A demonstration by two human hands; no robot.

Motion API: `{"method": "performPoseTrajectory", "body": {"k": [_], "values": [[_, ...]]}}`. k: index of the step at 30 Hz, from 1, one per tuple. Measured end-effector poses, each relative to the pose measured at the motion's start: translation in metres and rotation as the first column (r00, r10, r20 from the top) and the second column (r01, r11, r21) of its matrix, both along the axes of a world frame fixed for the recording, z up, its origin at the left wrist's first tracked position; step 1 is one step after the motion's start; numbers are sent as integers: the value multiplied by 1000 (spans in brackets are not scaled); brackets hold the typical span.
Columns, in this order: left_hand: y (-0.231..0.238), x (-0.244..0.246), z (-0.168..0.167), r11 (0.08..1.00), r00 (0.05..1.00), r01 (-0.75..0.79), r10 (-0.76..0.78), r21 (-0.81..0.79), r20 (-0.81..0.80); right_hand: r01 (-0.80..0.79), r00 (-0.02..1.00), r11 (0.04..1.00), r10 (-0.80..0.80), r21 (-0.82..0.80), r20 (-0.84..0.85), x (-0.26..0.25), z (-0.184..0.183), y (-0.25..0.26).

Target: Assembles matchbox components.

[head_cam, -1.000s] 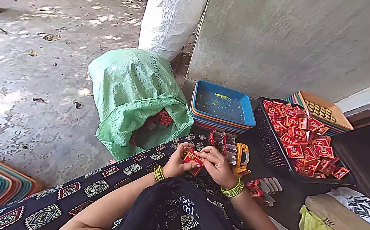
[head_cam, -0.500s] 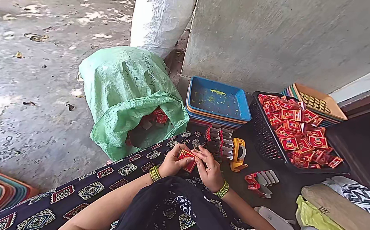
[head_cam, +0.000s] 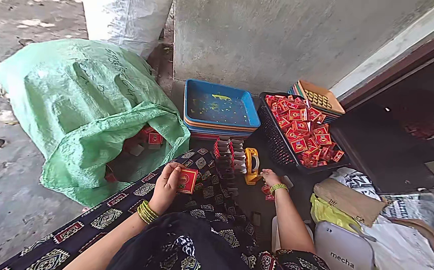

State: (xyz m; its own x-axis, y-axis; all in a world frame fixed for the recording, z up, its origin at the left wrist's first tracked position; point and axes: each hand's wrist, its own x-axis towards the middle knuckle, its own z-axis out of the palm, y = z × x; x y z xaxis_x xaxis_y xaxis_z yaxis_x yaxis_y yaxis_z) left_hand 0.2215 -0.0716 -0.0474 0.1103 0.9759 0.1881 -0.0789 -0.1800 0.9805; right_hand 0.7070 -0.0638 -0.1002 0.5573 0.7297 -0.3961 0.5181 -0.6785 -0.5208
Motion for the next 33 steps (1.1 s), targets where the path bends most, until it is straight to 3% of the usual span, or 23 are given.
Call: {"method": "performPoseTrajectory", "body": {"k": [2, 10, 17, 21, 25, 27, 30, 33], "values": [[0, 1, -1, 1000, 1000, -10, 10, -27, -12, 22, 993, 1000, -20, 18, -117, 2, -8, -1], [-2, 0, 1, 1000, 1000, -25, 25, -14, -19, 19, 1000, 997, -20, 73, 6, 6, -17, 10], [-2, -1, 3, 1000, 1000, -26, 25, -12, -13, 207, 972, 971, -191, 119, -137, -5, -2, -3], [-1, -2, 3, 999, 999, -41, 41, -15, -13, 236, 957, 970, -224, 50, -183, -13, -1, -24], [-1, -1, 2, 1000, 1000, -28, 28, -9, -15, 271, 943, 959, -248, 82, -222, -19, -12, -31], [-1, -1, 3, 1000, 1000, -20, 20, -3, -17, 246, 963, 961, -228, 126, -142, -21, -17, -29], [-2, -1, 2, 1000, 1000, -20, 20, -6, -8, 138, 981, 987, -147, 82, 128, -22, -17, -22], [-2, -2, 0, 1000, 1000, -17, 17, -2, -3, 65, 897, 971, 44, -230, 440, -39, -1, -18]]}}
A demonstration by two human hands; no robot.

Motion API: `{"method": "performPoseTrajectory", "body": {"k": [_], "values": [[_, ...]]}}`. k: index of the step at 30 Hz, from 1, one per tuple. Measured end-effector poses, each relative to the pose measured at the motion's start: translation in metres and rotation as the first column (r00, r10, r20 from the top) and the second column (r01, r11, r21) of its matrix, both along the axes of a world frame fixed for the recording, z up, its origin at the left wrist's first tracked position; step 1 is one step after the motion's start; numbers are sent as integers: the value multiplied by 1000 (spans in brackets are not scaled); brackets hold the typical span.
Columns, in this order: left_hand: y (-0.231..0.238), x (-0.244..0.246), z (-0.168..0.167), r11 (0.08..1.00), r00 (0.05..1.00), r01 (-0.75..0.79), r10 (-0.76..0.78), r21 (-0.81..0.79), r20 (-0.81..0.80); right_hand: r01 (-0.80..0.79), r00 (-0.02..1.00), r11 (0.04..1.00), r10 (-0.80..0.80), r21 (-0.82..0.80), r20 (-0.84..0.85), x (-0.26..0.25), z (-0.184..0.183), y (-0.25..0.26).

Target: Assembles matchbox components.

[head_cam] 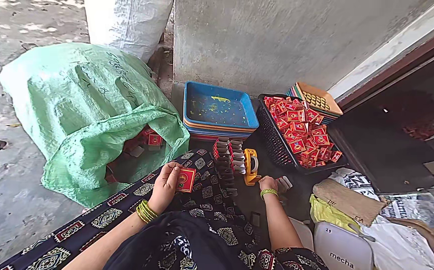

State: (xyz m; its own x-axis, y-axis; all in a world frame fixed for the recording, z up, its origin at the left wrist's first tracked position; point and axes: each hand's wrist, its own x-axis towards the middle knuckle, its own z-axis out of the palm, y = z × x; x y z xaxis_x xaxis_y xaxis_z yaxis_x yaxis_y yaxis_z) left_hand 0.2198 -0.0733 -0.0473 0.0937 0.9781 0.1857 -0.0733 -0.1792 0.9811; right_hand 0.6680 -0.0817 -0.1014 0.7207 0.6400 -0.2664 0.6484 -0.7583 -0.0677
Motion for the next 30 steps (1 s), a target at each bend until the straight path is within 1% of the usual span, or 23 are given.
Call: {"method": "performPoseTrajectory", "body": {"k": [1, 2, 3, 4, 6, 7, 8, 9, 10, 11, 12, 13, 15, 16, 17, 19, 23, 27, 30], "values": [[0, 0, 0, 1000, 1000, 7, -7, 12, 0, -6, 999, 998, 8, -56, 35, -4, 0, -1], [0, 1, 1, 1000, 1000, 16, -16, 25, -5, -17, 1000, 999, 18, -48, 18, -6, 1, 0], [0, 2, 2, 999, 1000, 23, -23, 40, -15, -48, 998, 998, 49, 29, -49, -9, 3, 3], [0, 2, 3, 998, 999, 30, -29, 50, -29, -89, 983, 983, 113, 158, -146, -14, 5, 6], [-2, 3, 2, 997, 998, 40, -36, 61, -54, -133, 894, 893, 295, 429, -337, -43, 18, 12], [-2, 3, 1, 997, 997, 42, -39, 61, -62, -103, 820, 828, 385, 552, -424, -67, 28, 15], [-2, 3, 0, 997, 997, 49, -45, 62, -70, -35, 718, 759, 472, 650, -512, -95, 42, 16], [-2, 3, -1, 996, 996, 56, -51, 68, -79, 40, 585, 707, 556, 706, -590, -124, 58, 16], [-1, 3, -2, 995, 995, 61, -54, 83, -88, 97, 446, 680, 623, 727, -642, -152, 75, 15], [0, 3, -3, 992, 994, 68, -58, 103, -94, 132, 313, 672, 669, 729, -674, -179, 91, 12], [0, 3, -3, 990, 993, 71, -60, 120, -98, 151, 202, 678, 691, 719, -694, -203, 104, 8], [0, 2, -3, 989, 993, 73, -59, 131, -103, 159, 115, 691, 696, 705, -708, -223, 114, 5], [0, -1, -2, 987, 991, 67, -49, 149, -121, 163, -11, 733, 670, 660, -742, -254, 125, 1], [1, -2, -2, 985, 991, 64, -45, 157, -124, 169, -51, 757, 646, 631, -762, -264, 126, 0], [1, -3, -2, 984, 992, 62, -42, 166, -122, 174, -69, 777, 622, 605, -780, -270, 124, 0], [2, -5, -2, 982, 994, 66, -48, 177, -102, 186, -59, 793, 599, 580, -799, -277, 116, 3], [4, -4, 0, 982, 995, 99, -93, 161, -48, 205, 23, 776, 605, 596, -796, -281, 104, 7], [2, -4, -1, 974, 993, 93, -75, 207, -92, 231, 119, 739, 625, 633, -772, -284, 98, 9], [1, -4, -3, 964, 990, 106, -78, 244, -120, 268, 171, 756, 572, 597, -802, -284, 99, 11]]}}
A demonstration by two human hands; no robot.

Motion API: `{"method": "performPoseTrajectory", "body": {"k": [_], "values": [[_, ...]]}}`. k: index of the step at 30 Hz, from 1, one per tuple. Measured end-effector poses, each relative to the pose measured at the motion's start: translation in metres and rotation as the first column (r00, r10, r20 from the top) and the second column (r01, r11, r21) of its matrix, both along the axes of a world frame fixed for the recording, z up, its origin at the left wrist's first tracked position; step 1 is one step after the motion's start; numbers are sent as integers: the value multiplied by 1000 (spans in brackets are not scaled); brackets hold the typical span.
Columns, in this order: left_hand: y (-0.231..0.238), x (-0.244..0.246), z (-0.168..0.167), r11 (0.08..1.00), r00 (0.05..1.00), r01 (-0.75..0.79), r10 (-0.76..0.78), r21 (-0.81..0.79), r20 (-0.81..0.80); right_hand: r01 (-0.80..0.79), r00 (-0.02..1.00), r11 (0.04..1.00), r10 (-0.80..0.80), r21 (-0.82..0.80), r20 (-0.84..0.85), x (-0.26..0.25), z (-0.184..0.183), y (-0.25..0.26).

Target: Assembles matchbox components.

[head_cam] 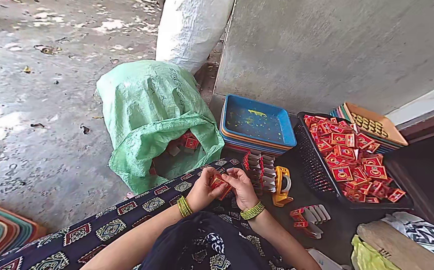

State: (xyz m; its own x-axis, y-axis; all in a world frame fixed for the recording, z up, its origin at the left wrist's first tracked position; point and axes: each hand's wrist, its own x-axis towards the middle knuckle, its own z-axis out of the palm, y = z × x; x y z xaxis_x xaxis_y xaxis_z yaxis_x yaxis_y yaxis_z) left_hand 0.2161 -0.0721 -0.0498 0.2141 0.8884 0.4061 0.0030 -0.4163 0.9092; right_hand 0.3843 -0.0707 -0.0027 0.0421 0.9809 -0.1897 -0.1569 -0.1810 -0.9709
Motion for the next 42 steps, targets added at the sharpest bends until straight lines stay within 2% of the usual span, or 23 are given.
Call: {"method": "performPoseTrajectory", "body": {"k": [2, 3, 5, 7, 9, 11, 12, 14, 15, 16, 18, 21, 22, 24, 26, 28, 31, 34, 37, 40, 42], "values": [[-4, 0, 1, 999, 1000, 7, -6, 39, -27, 22, 999, 1000, -21, -18, 40, 3, 0, 3], [-6, 1, 1, 998, 999, 9, -7, 57, -43, 16, 996, 1000, -17, 23, 83, 6, -1, 2], [-8, 3, 2, 996, 997, -2, 9, 89, -79, -118, 976, 976, 79, 184, 204, 15, -1, -3], [-7, 4, -1, 995, 996, 4, 4, 95, -84, -321, 904, 889, 183, 328, 387, 27, -5, -11], [-4, 5, -8, 999, 998, 22, -19, 48, -59, -395, 838, 845, 170, 361, 519, 42, -12, -16], [-2, 6, -17, 1000, 998, 21, -22, -17, -54, -303, 817, 896, 68, 325, 572, 65, -16, -17], [-1, 6, -20, 999, 998, 9, -12, -45, -67, -197, 805, 929, -28, 312, 593, 82, -16, -15], [0, 5, -19, 998, 991, -6, -2, -62, -132, 91, 763, 948, -264, 306, 591, 127, -12, -8], [0, 5, -18, 997, 988, -16, 5, -69, -153, 255, 724, 915, -396, 314, 565, 155, -8, -4], [0, 5, -17, 997, 987, -23, 11, -76, -159, 404, 658, 857, -515, 320, 549, 185, -5, -1], [0, 5, -16, 995, 986, -33, 17, -96, -164, 592, 445, 707, -687, 387, 574, 246, 5, 4], [0, 7, -16, 995, 985, -27, 9, -100, -174, 620, 104, 563, -749, 546, 654, 323, 22, 0], [0, 7, -16, 995, 984, -25, 7, -99, -178, 606, 22, 560, -721, 565, 692, 346, 23, -2], [0, 7, -17, 994, 984, -12, -7, -105, -178, 556, -70, 643, -596, 527, 800, 384, 20, -3], [-1, 6, -17, 994, 982, -6, -14, -109, -186, 500, -88, 758, -436, 419, 895, 405, 17, -6], [0, 6, -17, 995, 982, -5, -14, -104, -189, 489, -115, 805, -322, 336, 940, 416, 12, -7], [0, 7, -19, 994, 984, -3, -17, -112, -179, 567, -145, 769, -259, 295, 955, 421, 4, -3], [0, 7, -20, 992, 984, 4, -26, -128, -175, 638, -113, 726, -240, 256, 964, 417, 2, 5], [1, 5, -20, 992, 984, 9, -31, -128, -173, 634, -107, 737, -216, 234, 970, 400, 11, 10], [3, 4, -19, 991, 983, 10, -35, -134, -183, 471, -139, 844, -217, 258, 966, 359, 10, 12], [3, 4, -18, 989, 981, 9, -37, -147, -189, 286, -40, 939, -187, 190, 982, 320, -9, 16]]}}
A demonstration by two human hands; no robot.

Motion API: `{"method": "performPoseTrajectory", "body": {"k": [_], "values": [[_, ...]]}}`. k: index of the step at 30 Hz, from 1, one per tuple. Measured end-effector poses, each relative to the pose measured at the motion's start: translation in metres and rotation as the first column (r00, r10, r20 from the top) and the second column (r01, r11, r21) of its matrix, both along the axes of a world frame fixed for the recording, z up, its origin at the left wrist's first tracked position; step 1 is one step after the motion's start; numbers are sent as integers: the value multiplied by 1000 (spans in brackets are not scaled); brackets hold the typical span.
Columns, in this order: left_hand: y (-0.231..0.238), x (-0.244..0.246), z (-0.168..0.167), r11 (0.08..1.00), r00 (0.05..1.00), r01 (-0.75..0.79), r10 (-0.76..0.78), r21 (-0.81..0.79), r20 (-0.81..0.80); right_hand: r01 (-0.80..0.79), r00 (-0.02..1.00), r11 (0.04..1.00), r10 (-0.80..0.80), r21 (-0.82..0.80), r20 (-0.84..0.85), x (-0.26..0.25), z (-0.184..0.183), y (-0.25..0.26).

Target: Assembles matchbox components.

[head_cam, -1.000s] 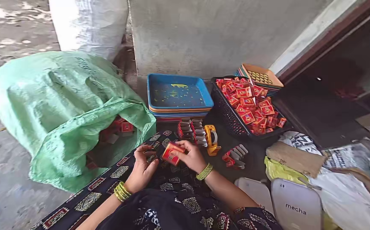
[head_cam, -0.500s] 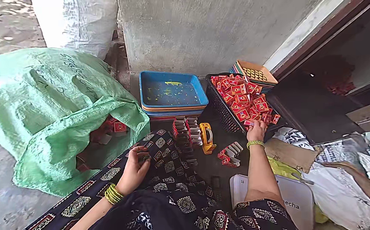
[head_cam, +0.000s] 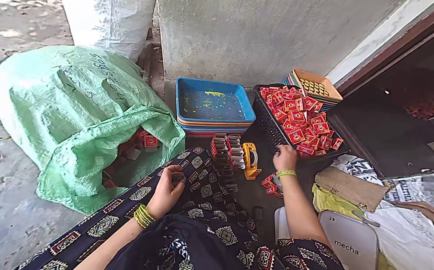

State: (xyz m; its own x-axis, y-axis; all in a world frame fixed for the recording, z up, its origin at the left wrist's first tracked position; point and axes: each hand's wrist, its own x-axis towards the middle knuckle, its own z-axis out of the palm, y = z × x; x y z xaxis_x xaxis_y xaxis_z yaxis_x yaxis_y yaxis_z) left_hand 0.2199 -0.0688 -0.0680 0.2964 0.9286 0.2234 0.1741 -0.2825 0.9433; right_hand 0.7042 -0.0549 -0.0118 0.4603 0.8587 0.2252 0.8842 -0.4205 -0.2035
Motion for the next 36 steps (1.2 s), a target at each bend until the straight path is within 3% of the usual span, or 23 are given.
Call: {"method": "performPoseTrajectory", "body": {"k": [2, 4, 8, 11, 13, 16, 18, 21, 26, 29, 33, 36], "values": [[0, 0, 0, 1000, 1000, 6, -6, -4, -4, -219, 972, 967, 205, -128, -112, -33, -35, 6], [0, 0, 0, 1000, 1000, 11, -11, 2, -7, -339, 938, 903, 303, -266, -168, -59, -71, 14], [-1, -4, 2, 999, 999, 33, -33, 11, -20, -284, 959, 886, 267, -368, -96, -81, -105, 24], [0, -6, 3, 998, 998, 53, -53, 20, -28, -257, 965, 899, 217, -355, -149, -84, -87, 26], [1, -6, 4, 996, 996, 78, -77, 32, -38, -277, 951, 917, 220, -285, -218, -93, -53, 21], [1, -2, 7, 993, 992, 107, -104, 49, -73, -428, 871, 904, 409, -11, -273, -116, -7, 7], [-1, 1, 12, 991, 988, 131, -127, 38, -91, -542, 771, 825, 563, 158, -298, -143, 15, 0], [-7, 6, 23, 987, 985, 159, -157, 22, -69, -665, 571, 707, 689, 241, -446, -200, 39, -10], [-12, 2, 32, 996, 994, 84, -82, 33, -77, -594, 351, 711, 650, 376, -674, -276, 34, -17], [-9, -1, 32, 997, 998, -8, 3, 79, 64, -448, 248, 691, 705, 567, -664, -294, 23, -19], [-6, 3, 31, 993, 927, -69, 28, 97, 375, -428, 88, 555, 811, 713, -578, -304, 11, -27], [-8, 0, 32, 994, 919, -65, 23, 92, 394, -434, 75, 522, 834, 735, -547, -308, -1, -32]]}}
